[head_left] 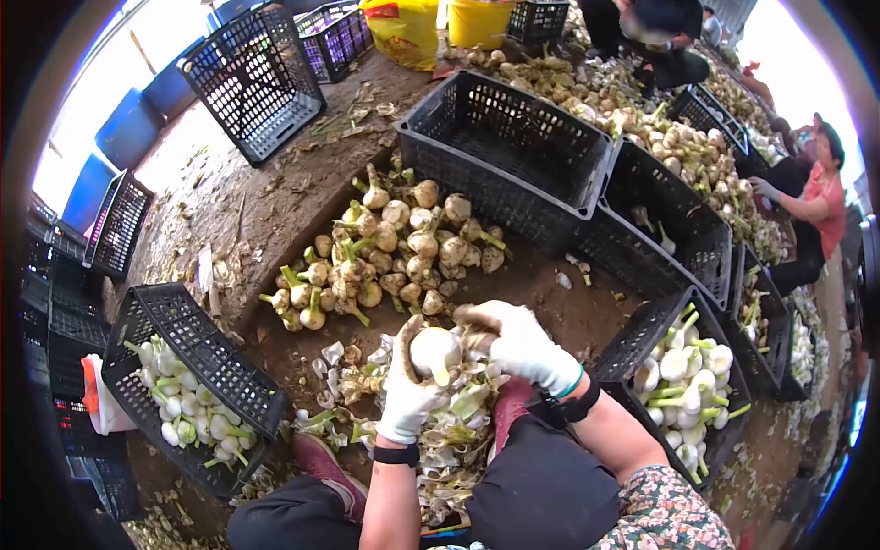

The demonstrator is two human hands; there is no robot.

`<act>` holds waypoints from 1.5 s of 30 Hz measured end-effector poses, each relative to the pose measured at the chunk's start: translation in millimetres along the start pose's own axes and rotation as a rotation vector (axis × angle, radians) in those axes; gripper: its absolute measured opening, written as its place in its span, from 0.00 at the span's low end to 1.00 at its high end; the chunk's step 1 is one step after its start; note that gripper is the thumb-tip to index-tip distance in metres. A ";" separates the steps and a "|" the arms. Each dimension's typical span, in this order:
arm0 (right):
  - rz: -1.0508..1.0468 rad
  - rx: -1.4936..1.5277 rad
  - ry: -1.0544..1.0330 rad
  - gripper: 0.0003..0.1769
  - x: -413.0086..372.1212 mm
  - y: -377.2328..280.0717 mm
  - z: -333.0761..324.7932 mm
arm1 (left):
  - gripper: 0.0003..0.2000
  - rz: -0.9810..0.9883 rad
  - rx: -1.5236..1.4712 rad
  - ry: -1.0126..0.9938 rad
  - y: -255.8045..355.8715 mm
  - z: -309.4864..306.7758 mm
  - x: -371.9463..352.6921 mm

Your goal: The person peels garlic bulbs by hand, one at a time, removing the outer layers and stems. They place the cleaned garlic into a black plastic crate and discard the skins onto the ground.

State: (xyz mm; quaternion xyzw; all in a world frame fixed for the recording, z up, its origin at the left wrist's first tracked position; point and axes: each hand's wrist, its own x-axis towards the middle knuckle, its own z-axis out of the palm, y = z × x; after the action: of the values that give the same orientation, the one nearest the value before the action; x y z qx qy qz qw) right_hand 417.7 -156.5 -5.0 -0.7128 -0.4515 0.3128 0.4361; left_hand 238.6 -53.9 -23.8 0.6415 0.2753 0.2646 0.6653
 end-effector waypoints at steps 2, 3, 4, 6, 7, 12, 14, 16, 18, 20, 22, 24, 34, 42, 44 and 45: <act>-0.108 -0.281 -0.116 0.25 5.5 -27.6 -0.5 | 0.41 -0.071 -0.090 -0.009 1.0 7.4 0.1; -0.152 -0.411 -0.118 0.23 5.0 -30.8 2.4 | 0.39 -0.094 -0.106 0.000 -2.3 7.8 0.2; -0.217 -0.450 -0.102 0.18 5.0 -33.2 2.9 | 0.39 -0.090 -0.107 -0.002 -2.5 7.8 1.2; -0.129 -0.565 -0.195 0.17 8.3 -41.3 3.7 | 0.38 -0.050 0.002 0.002 -2.7 7.4 0.5; -0.041 -0.679 -0.284 0.16 11.1 -47.0 3.5 | 0.38 -0.045 -0.001 0.002 -2.9 7.2 0.9; -0.059 -0.579 -0.100 0.14 10.2 -36.4 6.5 | 0.38 -0.035 -0.080 -0.024 -4.0 7.4 -2.5; 0.056 -0.330 0.020 0.12 7.1 -30.8 6.4 | 0.39 -0.046 -0.286 0.140 1.7 15.0 -3.3; 0.132 -0.118 -0.029 0.12 1.3 -29.8 10.9 | 0.34 -0.055 -0.227 0.285 -4.2 18.3 -2.1; 0.194 0.150 -0.079 0.12 -6.0 -19.8 24.2 | 0.22 -0.102 -0.268 0.417 -23.2 15.6 -2.6; 0.132 -0.037 -0.005 0.13 -9.4 -24.1 23.6 | 0.20 -0.118 -0.299 0.390 -17.7 10.2 -5.3; 0.069 -0.308 0.128 0.13 -10.9 -13.3 22.7 | 0.20 -0.093 -0.361 0.334 -19.8 4.5 -5.9; 0.070 -0.416 0.240 0.11 -8.4 4.7 14.1 | 0.15 -0.058 -0.775 0.300 0.2 11.7 0.2; 0.291 1.417 -0.135 0.18 -33.5 61.9 19.8 | 0.24 0.032 -1.100 -0.154 -55.3 -5.4 9.7; 0.109 1.401 0.431 0.33 -86.6 35.4 -46.5 | 0.29 -0.234 -1.375 -0.235 -11.4 25.2 16.8; -0.120 1.683 0.261 0.30 -110.5 45.8 -67.9 | 0.27 -0.272 -1.525 -0.201 -22.9 -3.1 16.0; -0.379 1.955 -0.054 0.28 -104.1 42.1 -80.8 | 0.26 -0.236 -1.208 0.143 -22.3 4.9 13.1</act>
State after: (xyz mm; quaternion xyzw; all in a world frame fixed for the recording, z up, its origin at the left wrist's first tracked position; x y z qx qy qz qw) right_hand 459.9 -288.2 -3.4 0.0510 -0.1114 0.4887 0.8638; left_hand 251.3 -49.0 -46.3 0.0974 0.1898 0.3406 0.9157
